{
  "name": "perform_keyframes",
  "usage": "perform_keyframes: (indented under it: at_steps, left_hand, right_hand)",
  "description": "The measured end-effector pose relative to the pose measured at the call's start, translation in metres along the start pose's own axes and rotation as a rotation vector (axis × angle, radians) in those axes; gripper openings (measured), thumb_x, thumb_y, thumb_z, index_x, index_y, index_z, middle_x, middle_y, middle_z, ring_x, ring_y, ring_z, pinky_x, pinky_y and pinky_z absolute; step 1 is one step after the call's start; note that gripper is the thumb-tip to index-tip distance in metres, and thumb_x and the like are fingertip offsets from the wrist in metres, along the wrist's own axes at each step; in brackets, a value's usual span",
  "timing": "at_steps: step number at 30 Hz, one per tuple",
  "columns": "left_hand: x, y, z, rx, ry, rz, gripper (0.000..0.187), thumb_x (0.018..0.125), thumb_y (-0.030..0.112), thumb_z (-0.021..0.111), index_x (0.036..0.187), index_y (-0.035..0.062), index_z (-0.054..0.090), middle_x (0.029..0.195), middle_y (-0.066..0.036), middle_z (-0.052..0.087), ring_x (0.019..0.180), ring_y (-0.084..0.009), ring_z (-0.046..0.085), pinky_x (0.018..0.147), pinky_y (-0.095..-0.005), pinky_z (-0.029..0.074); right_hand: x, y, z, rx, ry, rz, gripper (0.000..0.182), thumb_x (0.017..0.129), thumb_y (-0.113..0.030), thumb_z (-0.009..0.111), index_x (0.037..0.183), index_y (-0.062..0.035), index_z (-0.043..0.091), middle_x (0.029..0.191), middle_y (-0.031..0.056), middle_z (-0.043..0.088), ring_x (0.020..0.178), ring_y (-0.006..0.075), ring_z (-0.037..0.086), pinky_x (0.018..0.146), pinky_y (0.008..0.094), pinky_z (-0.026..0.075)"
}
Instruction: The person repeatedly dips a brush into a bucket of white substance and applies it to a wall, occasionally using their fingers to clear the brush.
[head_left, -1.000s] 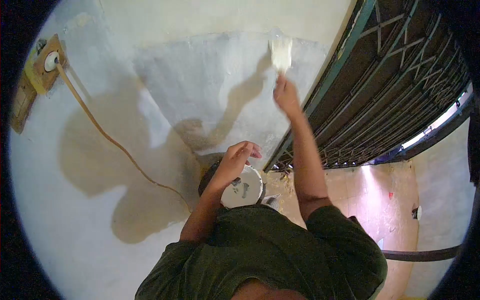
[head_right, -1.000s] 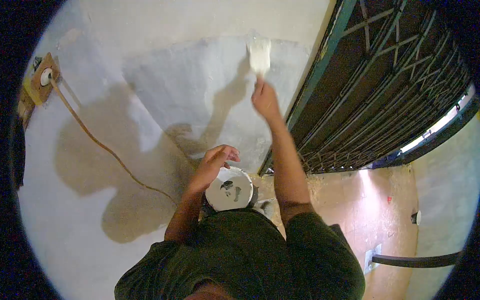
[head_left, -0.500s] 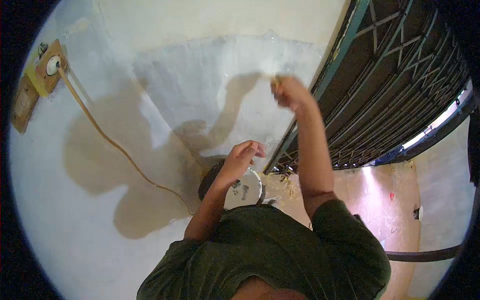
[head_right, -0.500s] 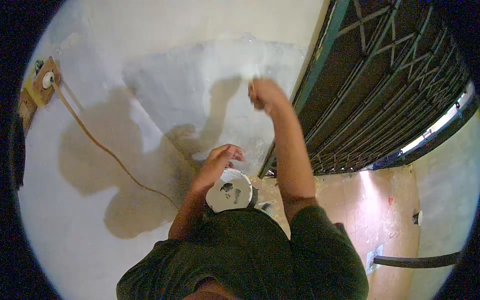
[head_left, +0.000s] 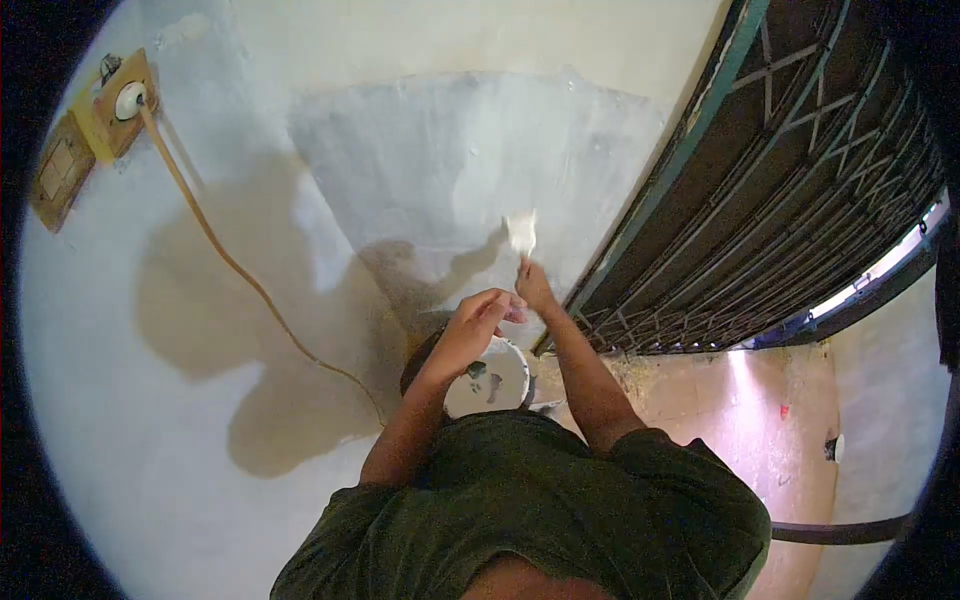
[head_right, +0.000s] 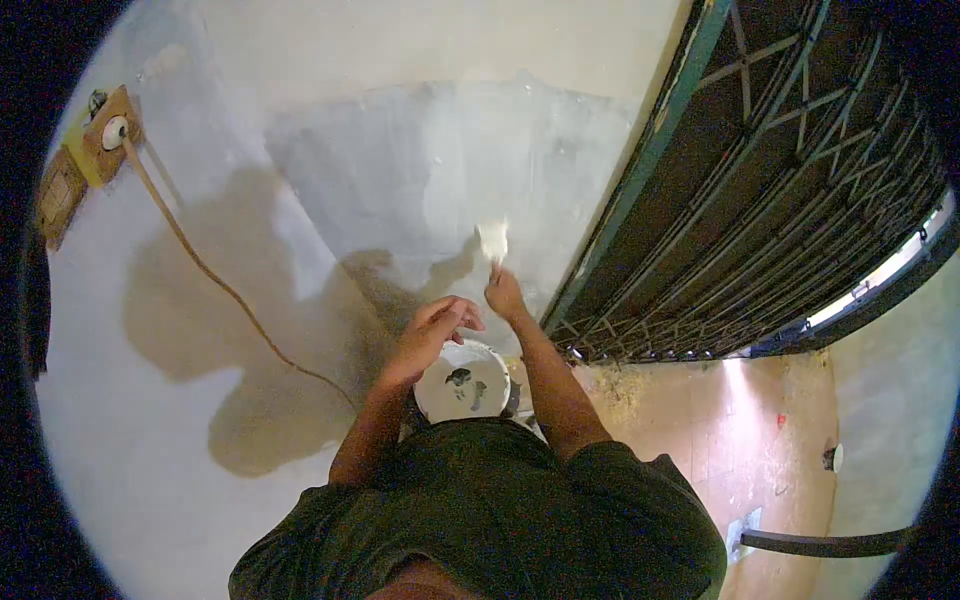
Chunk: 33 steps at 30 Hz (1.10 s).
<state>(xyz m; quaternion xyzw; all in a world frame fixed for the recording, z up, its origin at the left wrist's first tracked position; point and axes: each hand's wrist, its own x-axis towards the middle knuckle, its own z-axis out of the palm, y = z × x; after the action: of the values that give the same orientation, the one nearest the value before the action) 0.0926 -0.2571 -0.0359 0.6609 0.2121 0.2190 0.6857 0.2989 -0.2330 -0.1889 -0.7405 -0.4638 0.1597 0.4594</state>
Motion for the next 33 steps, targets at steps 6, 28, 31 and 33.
perform_keyframes:
  at_steps: [6,28,31,33]
  left_hand:
    - [-0.007,0.006,-0.017,0.010,0.054,0.002,0.038,0.094,0.037,0.039,0.099,0.0048,0.058,0.091,-0.006,0.061,0.086,-0.0135,0.057,0.070,-0.0273,0.043]
    - [-0.034,-0.015,-0.059,-0.059,0.067,-0.001,0.037,0.094,0.037,0.041,0.100,0.0047,0.058,0.087,-0.005,0.063,0.082,-0.0121,0.059,0.069,-0.0259,0.043]
    - [-0.040,-0.011,-0.064,-0.057,0.110,-0.046,0.037,0.094,0.036,0.041,0.099,0.0042,0.058,0.087,-0.005,0.063,0.082,-0.0127,0.059,0.069,-0.0265,0.043]
    - [-0.040,-0.008,-0.067,-0.051,0.112,-0.053,0.037,0.094,0.036,0.041,0.099,0.0040,0.058,0.088,-0.005,0.063,0.082,-0.0130,0.059,0.069,-0.0267,0.043]
  right_hand:
    - [0.031,0.091,0.032,-0.335,-0.503,-0.249,0.014,0.068,-0.016,0.057,0.063,-0.0027,0.055,0.059,0.0130,0.057,0.048,0.0249,0.055,0.046,0.0368,0.044]
    - [0.025,0.098,0.147,-0.725,-0.459,-0.436,0.015,0.074,-0.012,0.054,0.072,0.0001,0.063,0.068,0.0205,0.061,0.062,0.0335,0.061,0.058,0.0432,0.048]
    - [0.060,0.046,0.098,-0.537,-0.509,-0.039,0.019,0.074,-0.015,0.053,0.061,-0.0033,0.060,0.054,0.0128,0.057,0.047,0.0257,0.056,0.041,0.0369,0.043]
    - [0.063,-0.126,0.008,0.474,-0.334,0.315,0.020,0.071,-0.013,0.052,0.053,-0.0101,0.045,0.047,0.0016,0.041,0.038,0.0132,0.037,0.033,0.0313,0.027]
